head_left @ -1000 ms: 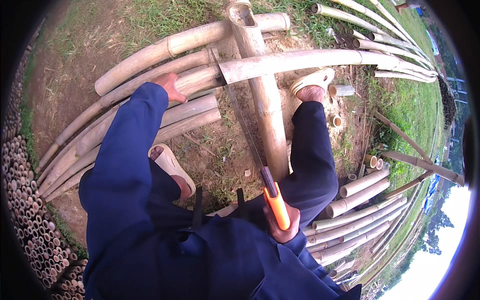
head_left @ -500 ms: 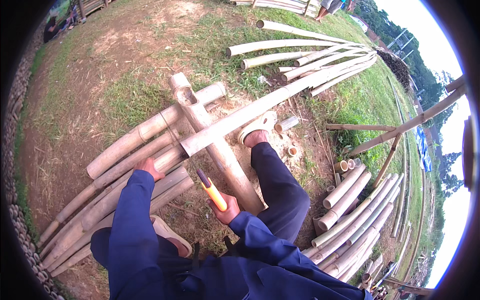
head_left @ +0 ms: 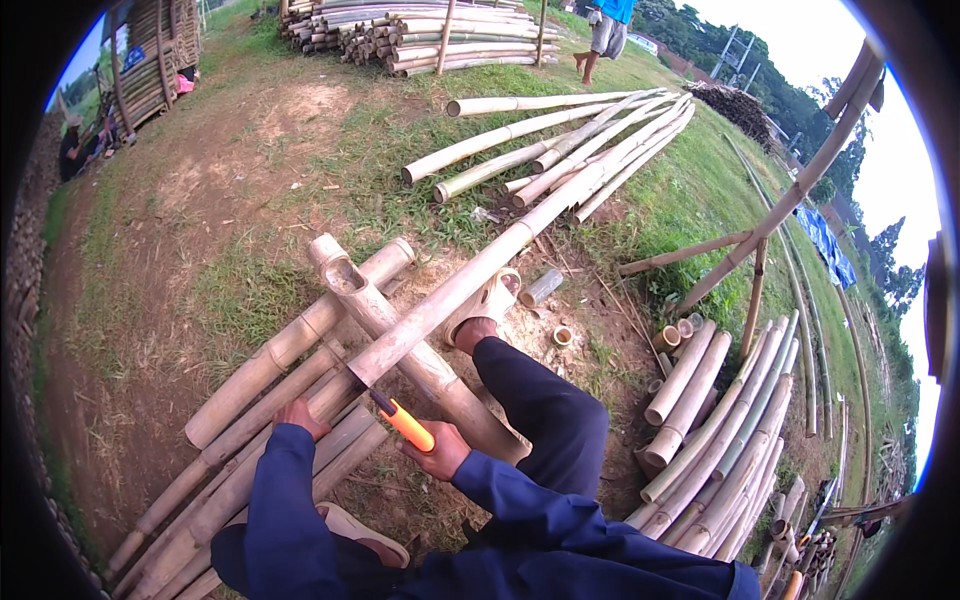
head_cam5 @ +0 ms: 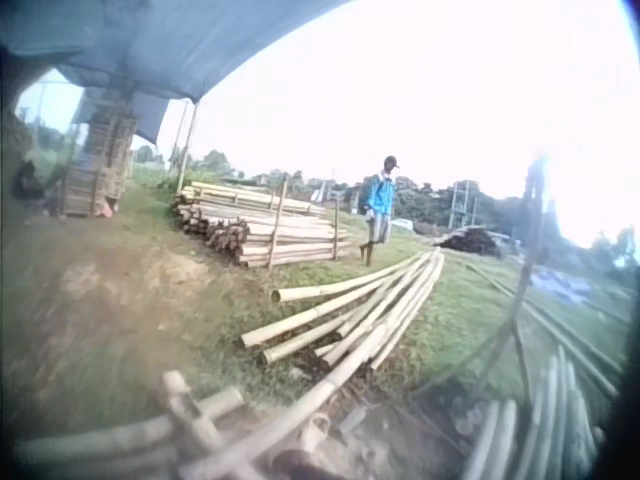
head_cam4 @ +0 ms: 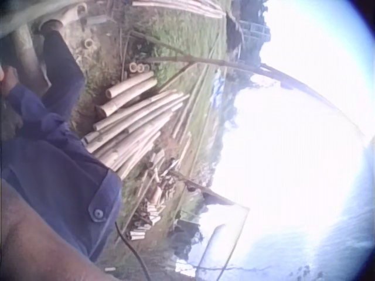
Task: The person sits on the ground and uses a hand saw to cut a long bamboo pole into shorter sections. They repeatedly position the pole, saw through it, and set the cut pieces aside.
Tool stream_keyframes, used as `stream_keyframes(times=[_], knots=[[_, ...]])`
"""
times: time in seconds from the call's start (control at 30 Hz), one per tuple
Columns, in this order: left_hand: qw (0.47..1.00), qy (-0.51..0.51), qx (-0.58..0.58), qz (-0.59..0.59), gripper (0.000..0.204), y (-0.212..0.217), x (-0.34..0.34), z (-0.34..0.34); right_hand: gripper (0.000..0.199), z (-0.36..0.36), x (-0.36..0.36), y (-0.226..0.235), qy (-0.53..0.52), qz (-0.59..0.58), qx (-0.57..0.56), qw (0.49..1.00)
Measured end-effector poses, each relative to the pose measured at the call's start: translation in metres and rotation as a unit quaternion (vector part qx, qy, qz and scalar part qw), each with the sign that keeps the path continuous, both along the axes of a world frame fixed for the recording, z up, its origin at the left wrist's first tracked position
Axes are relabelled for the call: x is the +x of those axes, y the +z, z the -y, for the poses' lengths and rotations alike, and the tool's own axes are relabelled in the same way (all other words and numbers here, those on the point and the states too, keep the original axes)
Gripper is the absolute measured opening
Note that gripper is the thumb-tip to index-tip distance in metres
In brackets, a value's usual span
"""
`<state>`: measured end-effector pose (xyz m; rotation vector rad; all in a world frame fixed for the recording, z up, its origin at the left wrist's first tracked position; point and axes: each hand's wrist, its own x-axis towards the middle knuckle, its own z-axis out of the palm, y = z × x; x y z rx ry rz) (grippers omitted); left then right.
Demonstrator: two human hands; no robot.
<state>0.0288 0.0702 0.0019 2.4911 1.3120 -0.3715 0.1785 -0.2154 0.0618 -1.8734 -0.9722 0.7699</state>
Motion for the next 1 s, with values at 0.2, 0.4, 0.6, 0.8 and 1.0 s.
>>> stream_keyframes(times=[0.2, 0.4, 0.6, 0.8, 1.0], knots=[[0.999, -0.044, -0.008, 0.024, 0.075, -0.022, 0.019, 0.003, 0.035, 0.016, 0.013, -0.015, -0.003, 0.021, 0.012, 1.0], [0.999, -0.036, 0.002, 0.017, 0.077, -0.012, 0.017, 0.007, 0.036, 0.019, 0.008, -0.023, -0.006, 0.02, 0.018, 1.0], [0.999, -0.027, 0.012, 0.022, 0.087, -0.018, 0.012, 0.002, 0.037, 0.024, 0.011, -0.019, 0.016, 0.003, 0.032, 0.999], [0.996, -0.039, -0.049, 0.069, 0.097, -0.009, 0.031, -0.002, 0.03, 0.034, 0.01, -0.04, 0.017, -0.026, 0.03, 0.999], [0.999, -0.024, -0.022, 0.021, 0.087, -0.027, 0.018, -0.002, 0.024, 0.083, -0.005, 0.019, 0.029, -0.071, -0.01, 0.997]])
